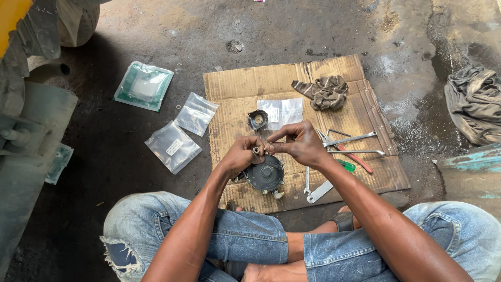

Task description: The person sits on the floor and assembles a mechanical component, likely a carburetor, using various tools. They use a screwdriver to tighten screws, a wrench to adjust fittings, and pliers to manipulate small parts. The person also handles small plastic bags containing new parts and a rag for cleaning.

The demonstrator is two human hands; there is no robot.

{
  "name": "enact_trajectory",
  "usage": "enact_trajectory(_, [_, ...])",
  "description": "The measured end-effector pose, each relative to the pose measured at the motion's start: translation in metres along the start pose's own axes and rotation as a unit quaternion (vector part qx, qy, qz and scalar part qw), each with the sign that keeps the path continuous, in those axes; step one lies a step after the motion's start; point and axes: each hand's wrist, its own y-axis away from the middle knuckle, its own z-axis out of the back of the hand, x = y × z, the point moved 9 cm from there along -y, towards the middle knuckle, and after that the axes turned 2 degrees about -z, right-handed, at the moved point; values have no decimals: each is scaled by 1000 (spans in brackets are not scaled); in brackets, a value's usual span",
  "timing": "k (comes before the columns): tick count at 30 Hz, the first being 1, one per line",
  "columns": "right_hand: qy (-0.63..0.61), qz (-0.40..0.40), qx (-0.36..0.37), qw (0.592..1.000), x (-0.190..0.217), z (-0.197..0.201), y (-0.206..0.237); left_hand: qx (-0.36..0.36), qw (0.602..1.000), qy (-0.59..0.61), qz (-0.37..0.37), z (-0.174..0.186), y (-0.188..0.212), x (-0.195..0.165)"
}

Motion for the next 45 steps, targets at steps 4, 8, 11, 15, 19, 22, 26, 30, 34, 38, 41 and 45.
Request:
enact_trajectory(4, [-33,23,15,999,6,-11,-2,-14,999,-25,22,-2,1,3])
enact_trajectory(8, [-13,27,18,999,4,-17,-4,-3,1000,5,18,-9,1,-1])
enact_trajectory(11, [28,36,17,999,5,-18,-5,1,1000,21,20,-10,0,1])
enact_trajectory(15, [26,44,21,998,9,-14,-4,1,1000,14,5,-9,-3,4])
enact_trajectory(19, [29,18,25,999,6,-13,-5,7,1000,3,-10,-10,-3,1])
enact_trajectory(22, [46,24,20,998,7,-14,-5,-7,1000,-9,12,-9,-1,-1])
enact_trajectory(26, [49,49,16,997,12,-17,-5,-10,999,-1,31,-10,2,-5])
enact_trajectory(30, [36,34,23,998,9,-15,-7,-8,1000,3,22,-10,3,-6])
enact_trajectory(34, [54,-55,42,996,-14,-11,-13,-10,999,-43,2,-8,1,-8])
enact_trajectory(38, [-27,-113,76,990,-29,-9,-14,-5,1000,23,15,-11,-1,-7])
enact_trajectory(41, [-92,-110,84,986,-24,-8,-14,-8,1000,15,25,-11,-1,-5])
enact_trajectory(45, [-121,-66,68,988,-2,-11,-13,-1,999,41,17,-12,-2,-6])
